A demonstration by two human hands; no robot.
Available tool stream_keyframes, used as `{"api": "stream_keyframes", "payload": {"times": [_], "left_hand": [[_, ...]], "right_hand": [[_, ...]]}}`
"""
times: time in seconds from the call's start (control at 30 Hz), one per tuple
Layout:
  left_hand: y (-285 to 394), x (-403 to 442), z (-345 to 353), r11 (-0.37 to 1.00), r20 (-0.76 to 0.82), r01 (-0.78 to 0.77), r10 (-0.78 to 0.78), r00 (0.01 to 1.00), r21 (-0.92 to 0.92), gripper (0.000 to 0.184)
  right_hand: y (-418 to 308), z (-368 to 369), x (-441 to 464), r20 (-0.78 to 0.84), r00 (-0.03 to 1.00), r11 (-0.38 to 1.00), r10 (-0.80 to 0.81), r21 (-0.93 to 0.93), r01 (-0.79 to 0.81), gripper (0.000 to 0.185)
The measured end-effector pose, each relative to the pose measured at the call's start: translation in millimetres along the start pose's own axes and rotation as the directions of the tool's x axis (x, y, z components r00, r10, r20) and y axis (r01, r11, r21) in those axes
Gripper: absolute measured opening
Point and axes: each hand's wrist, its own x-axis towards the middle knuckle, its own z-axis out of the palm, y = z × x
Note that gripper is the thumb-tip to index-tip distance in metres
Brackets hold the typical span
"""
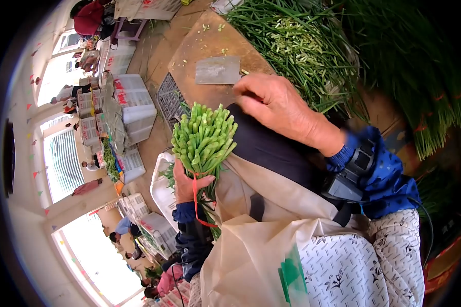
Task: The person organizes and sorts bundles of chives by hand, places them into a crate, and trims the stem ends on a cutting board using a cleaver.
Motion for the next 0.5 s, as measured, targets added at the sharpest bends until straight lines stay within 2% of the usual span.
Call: {"api": "stream_keyframes", "payload": {"times": [0.07,0.1,0.2,0.23,0.33,0.5], "left_hand": [[1,1,1,1.0,-0.004,-0.011,0.011,1.0,0.002,0.101],[3,1,1,1.0,-0.008,-0.01,0.01,1.0,0.007,0.101],[5,-1,1,0.999,-0.01,0.0,0.0,1.0,0.035,0.1],[6,-1,1,0.998,-0.009,0.005,-0.005,1.0,0.057,0.1],[11,-1,2,0.998,-0.017,-0.003,0.004,1.0,0.058,0.098],[13,2,5,0.996,-0.045,-0.073,0.075,0.996,0.055,0.096]], "right_hand": [[-17,0,4,0.097,0.994,0.995,0.044,0.084,-0.052,0.011],[-16,3,8,0.102,0.986,0.99,-0.134,0.052,0.129,0.01],[-30,15,15,0.191,0.957,0.973,-0.22,0.11,0.202,0.011],[-36,20,17,0.227,0.955,0.979,-0.192,0.109,0.171,0.014],[-40,24,28,0.334,0.922,0.978,-0.193,-0.005,0.207,0.015],[-46,29,33,0.389,0.895,0.94,-0.218,-0.164,0.3,0.011]]}}
